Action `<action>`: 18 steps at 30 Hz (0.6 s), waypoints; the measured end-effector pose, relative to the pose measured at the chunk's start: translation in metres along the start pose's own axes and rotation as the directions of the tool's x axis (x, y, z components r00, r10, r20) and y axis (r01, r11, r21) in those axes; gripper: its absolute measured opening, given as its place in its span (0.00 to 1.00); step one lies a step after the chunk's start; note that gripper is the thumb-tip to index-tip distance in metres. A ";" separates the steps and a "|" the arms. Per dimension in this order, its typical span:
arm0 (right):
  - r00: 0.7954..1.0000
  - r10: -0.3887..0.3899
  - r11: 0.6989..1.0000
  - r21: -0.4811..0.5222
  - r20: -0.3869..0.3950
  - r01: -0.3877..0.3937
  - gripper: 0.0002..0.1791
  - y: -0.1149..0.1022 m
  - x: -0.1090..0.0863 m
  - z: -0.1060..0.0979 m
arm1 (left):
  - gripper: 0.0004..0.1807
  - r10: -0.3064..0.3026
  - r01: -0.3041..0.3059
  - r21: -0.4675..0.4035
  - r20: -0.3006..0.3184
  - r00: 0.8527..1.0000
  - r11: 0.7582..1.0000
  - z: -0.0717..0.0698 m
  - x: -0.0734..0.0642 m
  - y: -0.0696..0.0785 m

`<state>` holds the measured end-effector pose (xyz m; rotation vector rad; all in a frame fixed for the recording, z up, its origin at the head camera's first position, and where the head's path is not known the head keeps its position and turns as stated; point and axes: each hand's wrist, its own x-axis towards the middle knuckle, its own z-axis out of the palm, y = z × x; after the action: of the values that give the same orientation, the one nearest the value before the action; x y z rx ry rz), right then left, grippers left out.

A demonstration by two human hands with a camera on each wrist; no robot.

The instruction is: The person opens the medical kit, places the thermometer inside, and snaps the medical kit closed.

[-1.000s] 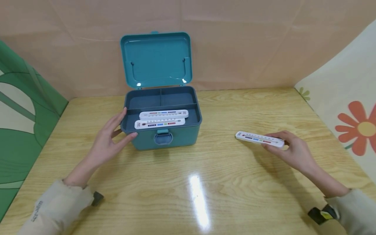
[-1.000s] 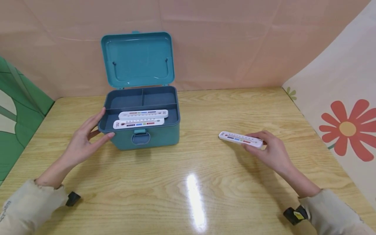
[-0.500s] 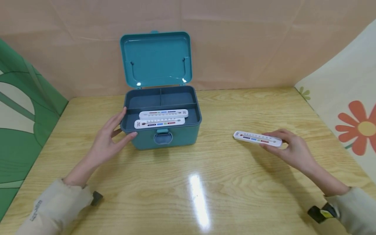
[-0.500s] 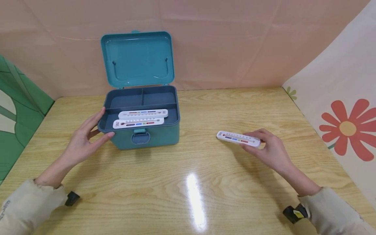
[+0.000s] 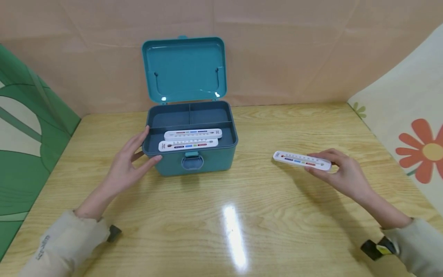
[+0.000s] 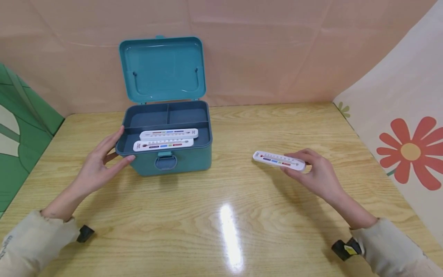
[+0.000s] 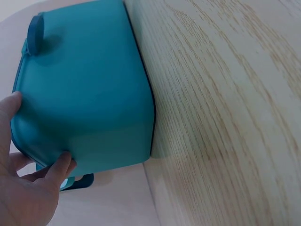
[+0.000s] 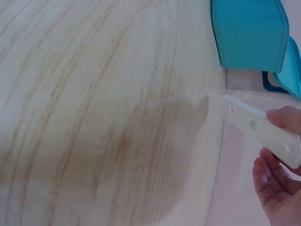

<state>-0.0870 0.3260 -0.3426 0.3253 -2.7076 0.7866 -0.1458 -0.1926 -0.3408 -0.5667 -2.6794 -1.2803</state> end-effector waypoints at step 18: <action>1.000 0.009 1.000 0.002 -0.007 -0.009 0.20 -0.007 0.005 -0.004 | 0.44 -0.009 0.009 0.002 0.009 1.000 1.000 0.000 0.000 0.000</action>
<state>-0.0882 0.3222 -0.3340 0.3100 -2.7039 0.7911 -0.1454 -0.1926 -0.3404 -0.5615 -2.6930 -1.2809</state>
